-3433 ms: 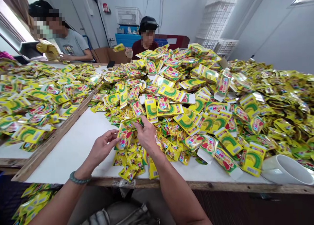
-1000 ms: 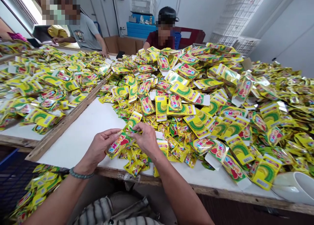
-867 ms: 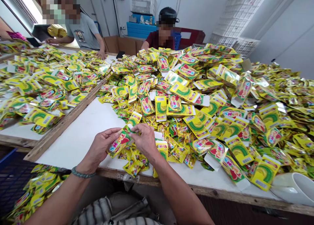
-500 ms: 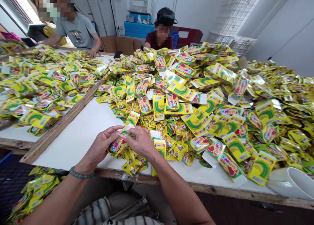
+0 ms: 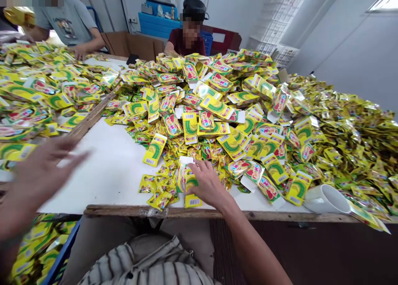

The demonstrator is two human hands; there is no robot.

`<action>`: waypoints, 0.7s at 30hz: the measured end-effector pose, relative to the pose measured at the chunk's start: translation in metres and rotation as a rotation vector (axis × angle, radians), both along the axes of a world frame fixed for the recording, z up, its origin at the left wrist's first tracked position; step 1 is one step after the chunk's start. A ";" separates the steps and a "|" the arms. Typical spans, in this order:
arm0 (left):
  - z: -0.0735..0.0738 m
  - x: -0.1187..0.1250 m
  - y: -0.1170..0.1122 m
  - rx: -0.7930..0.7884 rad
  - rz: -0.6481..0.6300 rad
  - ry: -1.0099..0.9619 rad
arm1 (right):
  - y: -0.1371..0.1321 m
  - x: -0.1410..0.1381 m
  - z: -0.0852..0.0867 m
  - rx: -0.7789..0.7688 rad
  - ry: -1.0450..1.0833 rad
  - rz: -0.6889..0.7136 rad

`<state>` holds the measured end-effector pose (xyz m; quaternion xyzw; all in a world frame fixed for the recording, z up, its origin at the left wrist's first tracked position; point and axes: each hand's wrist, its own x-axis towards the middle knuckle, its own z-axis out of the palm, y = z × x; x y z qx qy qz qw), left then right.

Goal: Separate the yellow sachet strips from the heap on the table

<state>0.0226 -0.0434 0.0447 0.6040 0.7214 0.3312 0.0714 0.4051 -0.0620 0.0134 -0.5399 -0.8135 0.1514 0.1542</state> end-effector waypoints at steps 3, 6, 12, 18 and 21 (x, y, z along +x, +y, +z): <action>-0.041 0.084 -0.036 -0.152 -0.631 -0.096 | -0.011 -0.002 -0.010 -0.044 0.051 -0.109; -0.072 0.133 -0.045 -0.218 -0.914 0.012 | -0.012 -0.002 -0.006 -0.001 0.105 -0.211; -0.074 0.105 -0.005 -0.180 -0.676 0.160 | 0.001 -0.012 0.015 0.120 0.323 -0.328; -0.059 0.085 0.003 -0.032 -0.436 -0.375 | 0.031 -0.094 0.015 0.113 0.588 -0.205; -0.059 0.080 0.002 -0.217 -0.445 -0.777 | 0.055 -0.136 0.011 0.010 0.585 -0.049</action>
